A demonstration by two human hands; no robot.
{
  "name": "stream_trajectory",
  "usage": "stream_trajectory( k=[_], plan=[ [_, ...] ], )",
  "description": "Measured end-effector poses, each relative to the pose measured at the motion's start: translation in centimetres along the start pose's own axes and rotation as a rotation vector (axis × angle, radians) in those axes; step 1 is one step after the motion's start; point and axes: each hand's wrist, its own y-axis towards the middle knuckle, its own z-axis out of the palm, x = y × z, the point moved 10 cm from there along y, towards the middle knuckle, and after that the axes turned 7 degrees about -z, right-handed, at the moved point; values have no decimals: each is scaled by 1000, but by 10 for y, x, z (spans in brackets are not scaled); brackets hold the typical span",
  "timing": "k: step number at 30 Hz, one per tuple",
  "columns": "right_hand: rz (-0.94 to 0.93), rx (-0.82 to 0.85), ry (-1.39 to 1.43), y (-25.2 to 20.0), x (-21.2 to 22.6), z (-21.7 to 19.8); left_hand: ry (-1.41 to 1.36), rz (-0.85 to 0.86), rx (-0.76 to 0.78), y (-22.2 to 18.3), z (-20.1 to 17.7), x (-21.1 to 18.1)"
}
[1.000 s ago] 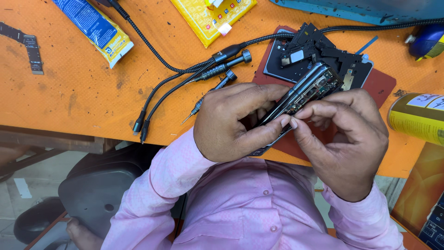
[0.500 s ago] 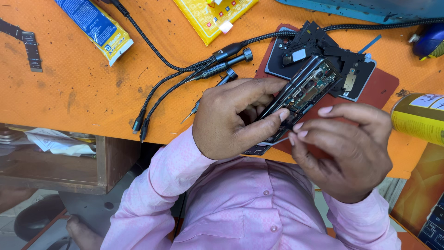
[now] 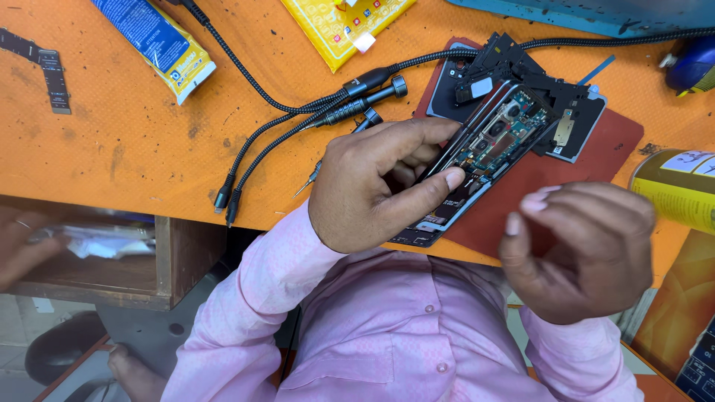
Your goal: The person disassembles a mobile phone by hand, prying up internal ribbon cables and removing a black internal component before reassembling the phone housing.
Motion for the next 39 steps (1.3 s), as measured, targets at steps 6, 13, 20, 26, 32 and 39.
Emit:
stream_trajectory(
  k=[6,13,20,26,32,39],
  plan=[
    [184,-93,83,-28,-28,-8,-86,-4,61,1,5,6],
    [360,-306,303,-39,-48,-21,-656,-45,121,8,5,6],
    [327,-304,254,-62,-55,-27,84,164,199,11,8,-37],
    [290,-337,304,-82,-60,-17,374,212,334,20,39,-24],
    [365,-283,355,-116,-95,-1,523,285,191,29,50,-18],
    [375,-255,453,-140,-121,26,712,321,85,20,52,-15]
  ],
)
